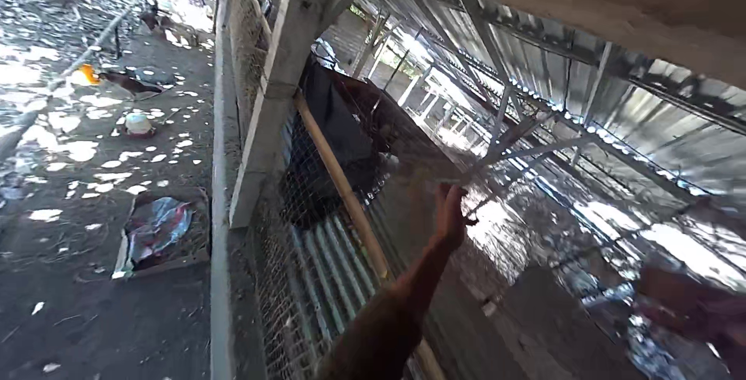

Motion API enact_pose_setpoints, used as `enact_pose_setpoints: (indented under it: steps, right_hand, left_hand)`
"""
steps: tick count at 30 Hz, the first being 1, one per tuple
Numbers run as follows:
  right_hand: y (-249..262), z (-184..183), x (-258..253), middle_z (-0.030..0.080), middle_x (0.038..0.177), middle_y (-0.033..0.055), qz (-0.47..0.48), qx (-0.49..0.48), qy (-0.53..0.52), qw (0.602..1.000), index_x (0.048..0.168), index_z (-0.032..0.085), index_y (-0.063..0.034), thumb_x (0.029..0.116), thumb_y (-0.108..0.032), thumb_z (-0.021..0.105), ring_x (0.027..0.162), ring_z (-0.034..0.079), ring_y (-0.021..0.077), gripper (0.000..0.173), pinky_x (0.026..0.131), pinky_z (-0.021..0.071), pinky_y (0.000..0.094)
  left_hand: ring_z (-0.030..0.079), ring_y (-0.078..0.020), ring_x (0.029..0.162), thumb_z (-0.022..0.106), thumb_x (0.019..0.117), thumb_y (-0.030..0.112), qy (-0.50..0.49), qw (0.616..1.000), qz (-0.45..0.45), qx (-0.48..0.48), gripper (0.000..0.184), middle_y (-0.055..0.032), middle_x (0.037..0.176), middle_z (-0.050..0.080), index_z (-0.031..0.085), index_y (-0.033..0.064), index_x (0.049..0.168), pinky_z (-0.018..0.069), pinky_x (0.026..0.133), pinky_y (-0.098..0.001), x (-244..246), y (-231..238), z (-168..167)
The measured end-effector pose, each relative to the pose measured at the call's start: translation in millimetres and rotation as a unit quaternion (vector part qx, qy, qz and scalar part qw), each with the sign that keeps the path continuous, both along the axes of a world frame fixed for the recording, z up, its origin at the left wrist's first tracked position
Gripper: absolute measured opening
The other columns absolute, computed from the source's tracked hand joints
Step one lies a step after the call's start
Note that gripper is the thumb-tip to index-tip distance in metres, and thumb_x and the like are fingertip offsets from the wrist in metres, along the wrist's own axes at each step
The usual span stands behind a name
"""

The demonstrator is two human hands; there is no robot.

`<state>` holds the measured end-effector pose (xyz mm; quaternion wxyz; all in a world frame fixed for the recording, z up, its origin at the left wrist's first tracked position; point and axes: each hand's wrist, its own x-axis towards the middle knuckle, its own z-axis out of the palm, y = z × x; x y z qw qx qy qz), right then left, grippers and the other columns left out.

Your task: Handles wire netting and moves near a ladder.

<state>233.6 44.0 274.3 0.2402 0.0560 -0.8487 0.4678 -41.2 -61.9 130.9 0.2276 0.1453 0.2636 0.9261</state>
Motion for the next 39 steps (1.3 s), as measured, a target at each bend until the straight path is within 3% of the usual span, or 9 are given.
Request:
enact_pose_setpoints:
  steps: [9, 13, 16, 19, 23, 26, 30, 34, 39]
  right_hand:
    - [44.5, 34.4, -27.7, 0.078, 0.107, 0.004, -0.05, 0.023, 0.06, 0.997, 0.099, 0.075, -0.0237, 0.0874, -0.027, 0.075, 0.098, 0.076, 0.0235, 0.012, 0.078, 0.0659, 0.0426]
    - [50.3, 43.1, -31.3, 0.077, 0.112, 0.008, -0.046, 0.011, 0.048, 0.998, 0.101, 0.074, -0.0219, 0.0855, -0.023, 0.077, 0.101, 0.076, 0.0288, 0.016, 0.078, 0.0659, 0.0469]
    - [39.3, 35.3, -39.8, 0.077, 0.111, 0.0067, -0.065, 0.01, 0.043, 0.997, 0.103, 0.074, -0.0229, 0.0841, -0.025, 0.077, 0.099, 0.076, 0.027, 0.019, 0.076, 0.0664, 0.0447]
    - [29.9, 15.1, -52.7, 0.077, 0.114, 0.0055, -0.056, -0.001, 0.031, 0.998, 0.103, 0.075, -0.0209, 0.0886, -0.028, 0.071, 0.101, 0.075, 0.0249, 0.016, 0.078, 0.0652, 0.0424]
    - [54.2, -4.3, -57.8, 0.073, 0.122, 0.0187, 0.011, -0.051, 0.065, 0.996, 0.113, 0.072, -0.0113, 0.0929, -0.024, 0.066, 0.107, 0.073, 0.0387, 0.025, 0.079, 0.0645, 0.0533]
    - [72.4, -31.4, -67.9, 0.067, 0.131, 0.0218, 0.091, -0.062, 0.081, 0.991, 0.125, 0.061, -0.0111, 0.0983, -0.021, 0.063, 0.115, 0.068, 0.0414, 0.029, 0.085, 0.0625, 0.0543]
    - [41.1, -31.6, -82.2, 0.073, 0.12, 0.0142, 0.006, -0.062, 0.038, 0.997, 0.116, 0.064, -0.0121, 0.0942, -0.019, 0.065, 0.107, 0.073, 0.031, 0.023, 0.083, 0.0636, 0.0501]
    - [8.3, -36.7, -100.4, 0.075, 0.112, 0.0121, -0.057, -0.073, 0.001, 0.996, 0.099, 0.066, -0.0052, 0.0901, -0.014, 0.061, 0.102, 0.074, 0.027, 0.014, 0.085, 0.063, 0.0438]
    - [-6.9, -45.4, -99.4, 0.076, 0.115, 0.0067, -0.032, -0.047, -0.014, 0.998, 0.11, 0.071, -0.0084, 0.092, -0.028, 0.068, 0.109, 0.072, 0.0236, 0.026, 0.091, 0.0619, 0.0422]
  left_hand:
    - [0.065, -0.0232, 0.093, 0.034, 0.107, 0.028, 0.01, 0.997, 0.033, 0.074, 0.033, -0.011, 0.119, 0.055, 0.037, 0.0096, 0.135, 0.0591, 0.067, -0.0477, -25.7, 70.9, 11.8]
    - [0.063, -0.0235, 0.102, 0.026, 0.1083, 0.035, 0.0, 0.995, 0.017, 0.099, 0.045, -0.0096, 0.126, 0.053, 0.026, 0.0141, 0.148, 0.0584, 0.073, -0.0492, -26.3, 77.2, 18.2]
    - [0.064, -0.0222, 0.095, 0.025, 0.1063, 0.032, 0.005, 0.995, 0.029, 0.096, 0.032, -0.0066, 0.116, 0.055, 0.034, 0.0138, 0.131, 0.0583, 0.071, -0.0488, -35.6, 75.3, 10.9]
    - [0.068, -0.021, 0.088, 0.025, 0.1079, 0.026, 0.039, 0.996, 0.034, 0.066, 0.03, -0.0066, 0.111, 0.062, 0.039, 0.0092, 0.128, 0.0607, 0.071, -0.0487, -41.5, 47.6, -1.9]
    - [0.069, -0.0184, 0.084, 0.019, 0.1068, 0.037, 0.071, 0.995, 0.013, 0.076, 0.034, 0.0011, 0.101, 0.067, 0.046, 0.0187, 0.116, 0.0605, 0.071, -0.0475, -60.5, 47.5, -15.6]
    - [0.066, -0.0179, 0.092, 0.008, 0.1077, 0.044, 0.059, 0.996, 0.034, 0.061, 0.049, -0.0017, 0.111, 0.061, 0.043, 0.0146, 0.125, 0.0584, 0.076, -0.0446, -73.4, 42.8, -24.6]
    - [0.067, -0.0144, 0.084, 0.011, 0.1065, 0.04, 0.038, 0.997, 0.065, 0.028, 0.04, 0.0018, 0.101, 0.063, 0.044, 0.017, 0.113, 0.06, 0.069, -0.0416, -75.9, 33.2, -29.1]
    - [0.066, -0.0173, 0.092, 0.006, 0.1077, 0.042, 0.014, 0.997, 0.076, 0.025, 0.05, -0.0021, 0.108, 0.06, 0.04, 0.0122, 0.128, 0.0585, 0.074, -0.047, -83.9, 26.0, -50.9]
    - [0.07, -0.015, 0.093, 0.009, 0.1069, 0.033, 0.019, 0.993, 0.102, 0.058, 0.04, 0.0033, 0.104, 0.067, 0.043, 0.0136, 0.117, 0.0606, 0.073, -0.0455, -75.9, 4.1, -68.9]
